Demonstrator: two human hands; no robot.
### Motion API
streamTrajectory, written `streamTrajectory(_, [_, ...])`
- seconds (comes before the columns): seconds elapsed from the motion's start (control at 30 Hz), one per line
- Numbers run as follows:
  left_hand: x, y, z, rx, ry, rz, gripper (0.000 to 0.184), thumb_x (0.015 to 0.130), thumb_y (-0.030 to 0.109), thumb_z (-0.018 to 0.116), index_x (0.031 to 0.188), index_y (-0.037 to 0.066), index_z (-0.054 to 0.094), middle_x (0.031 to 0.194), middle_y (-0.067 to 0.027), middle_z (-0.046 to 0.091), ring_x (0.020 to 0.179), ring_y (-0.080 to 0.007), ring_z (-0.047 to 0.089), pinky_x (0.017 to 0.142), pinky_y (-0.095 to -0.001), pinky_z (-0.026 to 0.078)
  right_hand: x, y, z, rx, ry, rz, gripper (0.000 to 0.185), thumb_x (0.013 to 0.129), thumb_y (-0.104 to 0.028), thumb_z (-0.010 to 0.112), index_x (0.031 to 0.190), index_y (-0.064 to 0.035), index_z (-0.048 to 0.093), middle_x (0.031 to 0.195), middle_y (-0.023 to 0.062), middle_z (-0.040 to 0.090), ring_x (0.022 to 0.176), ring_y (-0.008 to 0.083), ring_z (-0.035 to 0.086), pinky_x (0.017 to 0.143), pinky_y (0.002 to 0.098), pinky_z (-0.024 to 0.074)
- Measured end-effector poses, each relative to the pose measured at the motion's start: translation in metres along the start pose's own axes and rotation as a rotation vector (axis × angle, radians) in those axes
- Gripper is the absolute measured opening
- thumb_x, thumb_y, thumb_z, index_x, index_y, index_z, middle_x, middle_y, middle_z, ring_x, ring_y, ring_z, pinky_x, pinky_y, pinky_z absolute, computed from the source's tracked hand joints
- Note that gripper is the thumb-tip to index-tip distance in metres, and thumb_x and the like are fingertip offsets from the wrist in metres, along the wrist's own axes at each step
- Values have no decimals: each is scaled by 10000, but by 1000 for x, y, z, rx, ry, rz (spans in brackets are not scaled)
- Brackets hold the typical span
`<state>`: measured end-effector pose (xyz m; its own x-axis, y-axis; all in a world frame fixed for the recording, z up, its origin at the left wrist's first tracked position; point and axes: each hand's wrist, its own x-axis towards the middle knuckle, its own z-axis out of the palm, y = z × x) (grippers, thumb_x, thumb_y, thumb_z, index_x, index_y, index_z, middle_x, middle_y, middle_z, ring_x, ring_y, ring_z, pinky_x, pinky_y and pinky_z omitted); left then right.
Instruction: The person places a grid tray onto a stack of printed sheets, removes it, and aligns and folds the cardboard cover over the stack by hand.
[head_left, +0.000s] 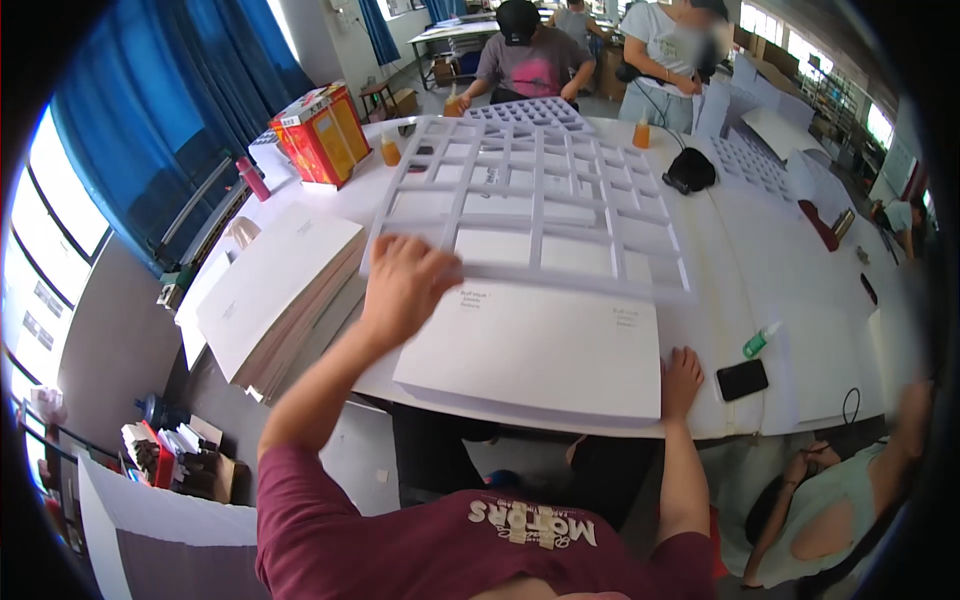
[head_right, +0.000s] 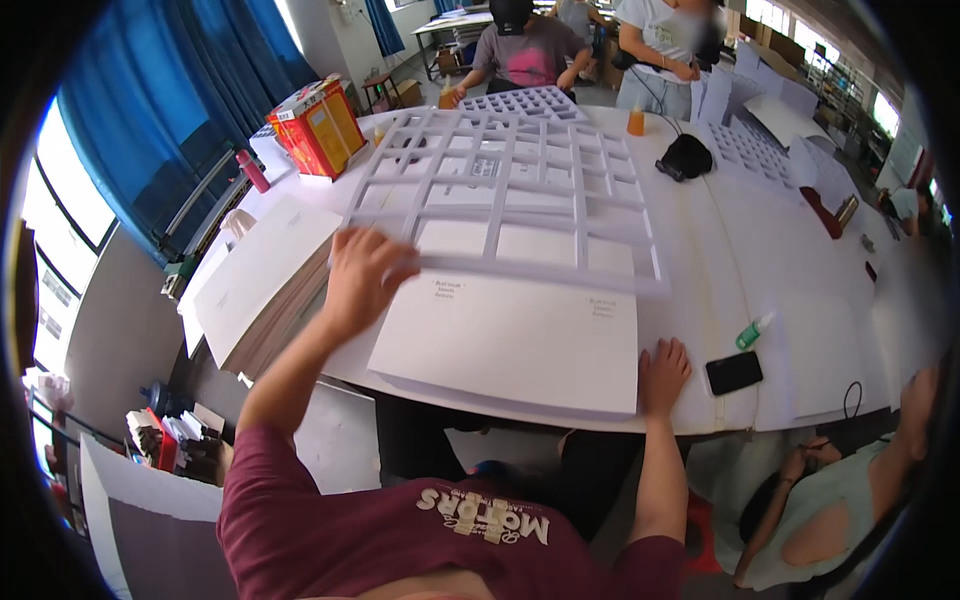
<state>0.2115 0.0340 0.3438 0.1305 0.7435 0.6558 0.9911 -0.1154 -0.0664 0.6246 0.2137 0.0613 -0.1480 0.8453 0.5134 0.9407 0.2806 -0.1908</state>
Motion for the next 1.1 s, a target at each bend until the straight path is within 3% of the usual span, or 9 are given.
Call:
streamTrajectory(0.2, [-109,68,12,-90,-114,-115,339,673,172,822,983,144,689,817,-7,569,843,-231,586,930,-439,368,-1,45,48,117,-39,50,408,908,-297,607,1197,-11,567,1317,146,539,1224,345,498,1016,460,371])
streamTrajectory(0.27, [-132,70,33,-121,-239,-171,402,712,178,803,1089,153,667,897,-26,586,924,-239,584,976,-461,352,6,46,28,652,-208,351,486,982,-383,525,1272,7,544,1364,159,528,1245,322,511,1015,438,396])
streamTrajectory(0.37, [-141,70,33,-82,-250,-184,571,731,206,800,1256,142,586,1125,-86,589,1100,-275,546,1051,-489,309,-12,41,20,1240,-87,562,654,1018,-526,388,1357,26,485,1395,187,505,1287,310,491,1040,427,398])
streamTrajectory(0.5, [-163,44,22,-80,-220,-340,836,725,251,824,1424,44,412,1448,-190,419,1311,-369,415,1117,-488,251,-54,-22,-74,1493,-124,544,794,997,-622,289,1427,37,396,1448,209,439,1336,300,442,1091,430,359])
streamTrajectory(0.57, [-189,26,25,-190,-238,-558,864,742,259,821,1439,17,371,1461,-206,403,1343,-364,385,1127,-490,225,-76,-37,-100,1427,-91,454,813,991,-639,265,1438,32,377,1456,209,426,1339,309,436,1098,431,353])
streamTrajectory(0.7, [-217,4,41,-388,-265,-778,768,794,212,789,1406,-44,401,1387,-247,490,1277,-385,470,1077,-442,334,-85,-59,-133,1133,-85,175,529,1061,-340,360,1449,20,369,1440,165,455,1322,271,453,1096,371,348])
streamTrajectory(0.77, [-215,0,46,-509,-231,-772,595,816,177,762,1308,-46,513,1207,-247,616,1117,-403,583,954,-429,454,-88,-62,-139,957,-142,184,483,1057,-285,385,1442,7,389,1411,167,486,1254,255,503,1066,344,369])
streamTrajectory(0.9, [-214,-2,58,-483,-216,-752,492,826,179,753,1228,-26,559,1054,-231,649,1015,-427,593,876,-447,469,-97,-67,-125,883,-53,214,432,1018,-133,484,1426,-3,420,1308,145,566,1062,195,571,964,318,424])
streamTrajectory(1.1, [-205,-9,44,-573,-299,-761,691,809,293,784,1357,3,477,1115,-253,651,1076,-420,606,903,-427,474,-96,-73,-129,1021,-110,281,451,988,-43,517,1417,25,395,1311,159,555,1154,194,572,988,317,444])
